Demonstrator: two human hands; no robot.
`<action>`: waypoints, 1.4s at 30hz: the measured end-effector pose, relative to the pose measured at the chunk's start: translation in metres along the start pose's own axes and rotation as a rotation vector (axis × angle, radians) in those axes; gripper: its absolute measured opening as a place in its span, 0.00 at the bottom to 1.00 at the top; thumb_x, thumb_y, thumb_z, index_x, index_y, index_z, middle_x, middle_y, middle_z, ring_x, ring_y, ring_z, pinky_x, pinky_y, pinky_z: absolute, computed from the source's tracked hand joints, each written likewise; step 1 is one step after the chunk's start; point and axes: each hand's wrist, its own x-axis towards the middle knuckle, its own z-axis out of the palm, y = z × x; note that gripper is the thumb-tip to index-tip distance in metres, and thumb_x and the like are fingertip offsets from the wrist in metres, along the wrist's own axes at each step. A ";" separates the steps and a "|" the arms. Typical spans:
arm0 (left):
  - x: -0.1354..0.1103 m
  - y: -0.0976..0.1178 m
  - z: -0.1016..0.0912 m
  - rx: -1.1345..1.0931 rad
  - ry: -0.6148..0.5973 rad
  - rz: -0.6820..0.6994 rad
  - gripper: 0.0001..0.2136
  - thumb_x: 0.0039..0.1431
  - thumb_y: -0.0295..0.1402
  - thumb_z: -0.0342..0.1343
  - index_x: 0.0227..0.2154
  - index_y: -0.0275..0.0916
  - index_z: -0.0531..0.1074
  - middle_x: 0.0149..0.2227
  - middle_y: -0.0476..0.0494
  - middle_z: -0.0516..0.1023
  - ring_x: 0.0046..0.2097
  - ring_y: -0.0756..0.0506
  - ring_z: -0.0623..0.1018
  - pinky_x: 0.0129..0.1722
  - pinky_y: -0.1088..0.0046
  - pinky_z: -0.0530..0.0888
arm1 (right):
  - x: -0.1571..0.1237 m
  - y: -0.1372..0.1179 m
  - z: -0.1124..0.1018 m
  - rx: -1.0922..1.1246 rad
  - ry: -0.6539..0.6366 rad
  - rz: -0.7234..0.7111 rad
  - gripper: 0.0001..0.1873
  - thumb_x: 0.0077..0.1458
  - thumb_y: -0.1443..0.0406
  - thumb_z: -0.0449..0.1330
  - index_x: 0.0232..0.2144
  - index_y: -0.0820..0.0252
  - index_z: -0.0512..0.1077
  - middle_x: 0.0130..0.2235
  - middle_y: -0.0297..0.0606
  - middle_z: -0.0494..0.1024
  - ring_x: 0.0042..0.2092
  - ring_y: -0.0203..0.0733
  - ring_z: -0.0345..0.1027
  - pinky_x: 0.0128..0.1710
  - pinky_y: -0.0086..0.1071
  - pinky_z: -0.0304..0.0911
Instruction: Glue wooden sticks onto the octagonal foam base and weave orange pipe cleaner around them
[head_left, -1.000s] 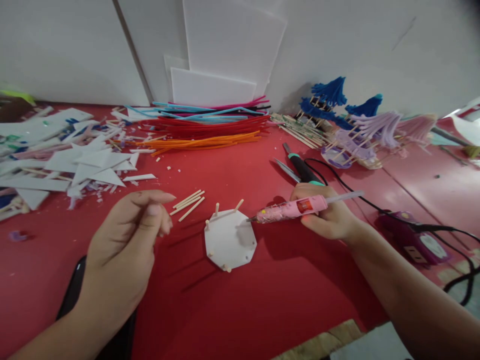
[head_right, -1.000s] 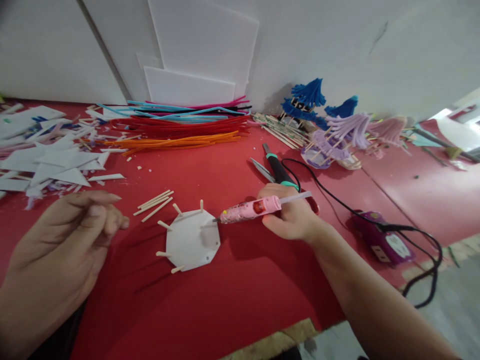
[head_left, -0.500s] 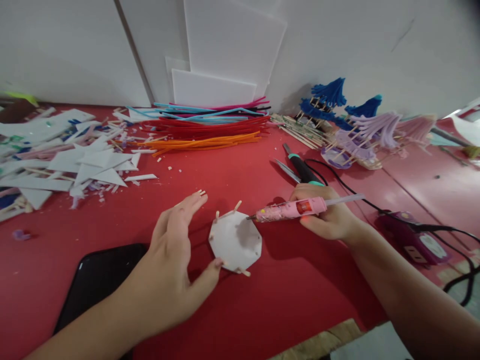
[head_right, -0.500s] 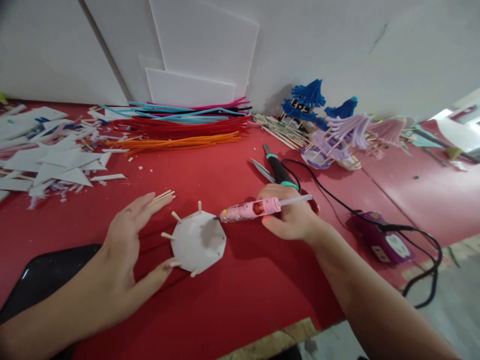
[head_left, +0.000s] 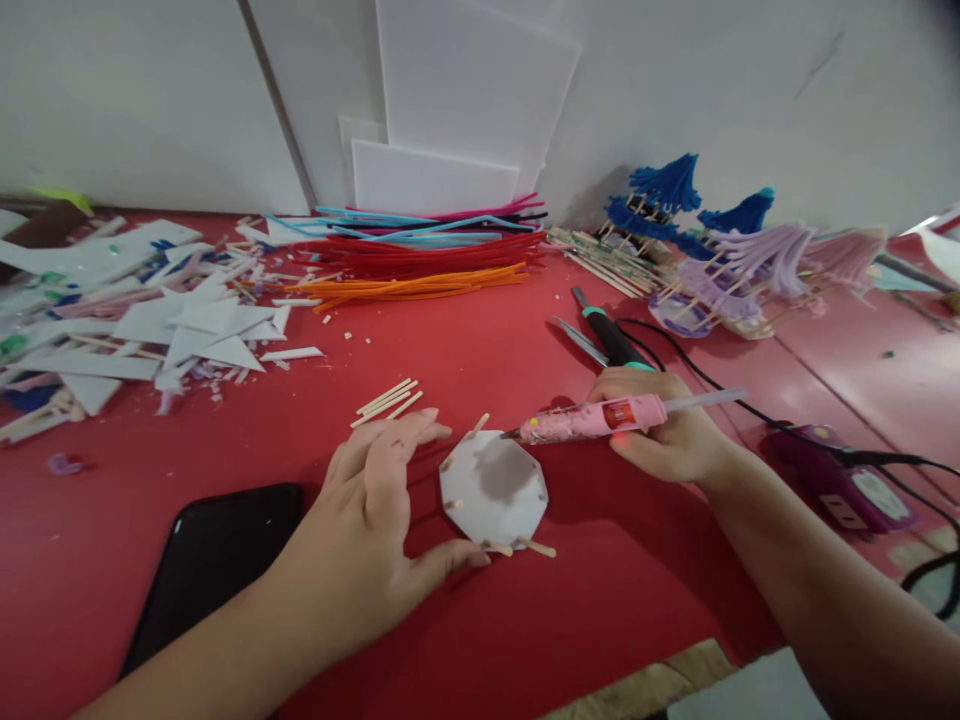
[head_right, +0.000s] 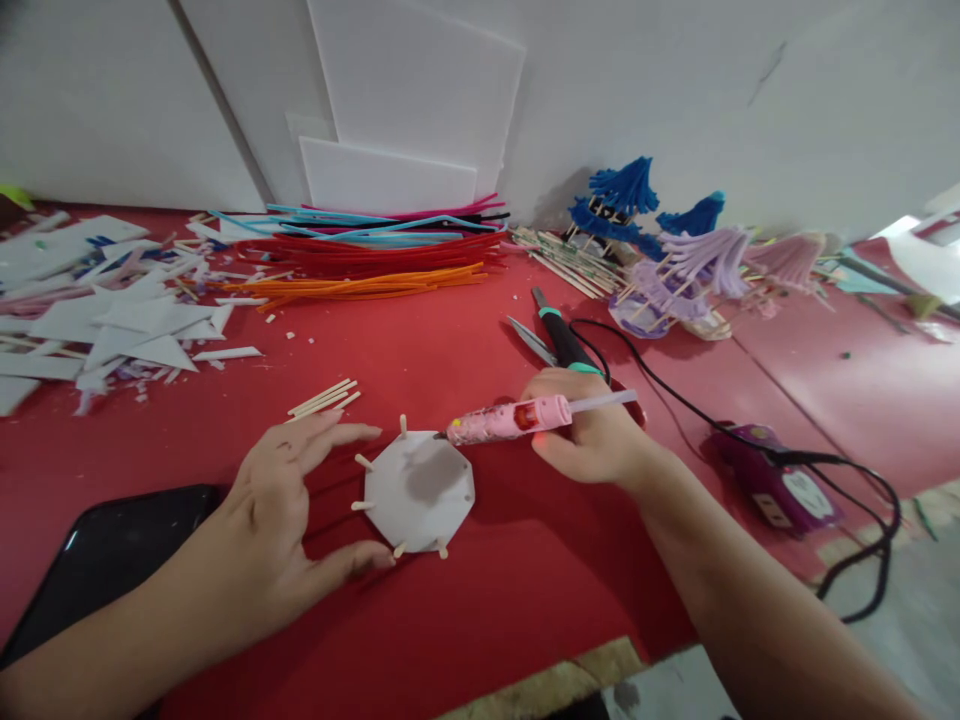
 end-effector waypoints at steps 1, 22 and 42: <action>0.001 0.001 0.000 -0.011 -0.006 -0.007 0.34 0.46 0.50 0.61 0.54 0.38 0.60 0.56 0.31 0.67 0.59 0.31 0.64 0.55 0.47 0.63 | 0.000 0.000 0.000 0.000 0.001 0.002 0.02 0.45 0.69 0.52 0.25 0.58 0.63 0.24 0.34 0.67 0.25 0.37 0.58 0.26 0.33 0.54; 0.001 -0.006 0.007 -0.041 0.017 0.078 0.20 0.60 0.36 0.51 0.52 0.36 0.58 0.52 0.34 0.69 0.58 0.36 0.65 0.55 0.51 0.67 | 0.001 -0.010 0.003 -0.168 0.057 0.165 0.06 0.44 0.70 0.52 0.27 0.56 0.66 0.26 0.35 0.73 0.27 0.39 0.66 0.26 0.32 0.59; -0.006 -0.004 -0.015 -0.200 -0.224 0.071 0.40 0.50 0.30 0.54 0.62 0.36 0.38 0.64 0.24 0.50 0.65 0.29 0.51 0.57 0.43 0.62 | 0.101 -0.029 0.044 -0.250 -0.143 -0.217 0.14 0.58 0.69 0.54 0.47 0.59 0.71 0.48 0.41 0.74 0.49 0.42 0.65 0.51 0.39 0.61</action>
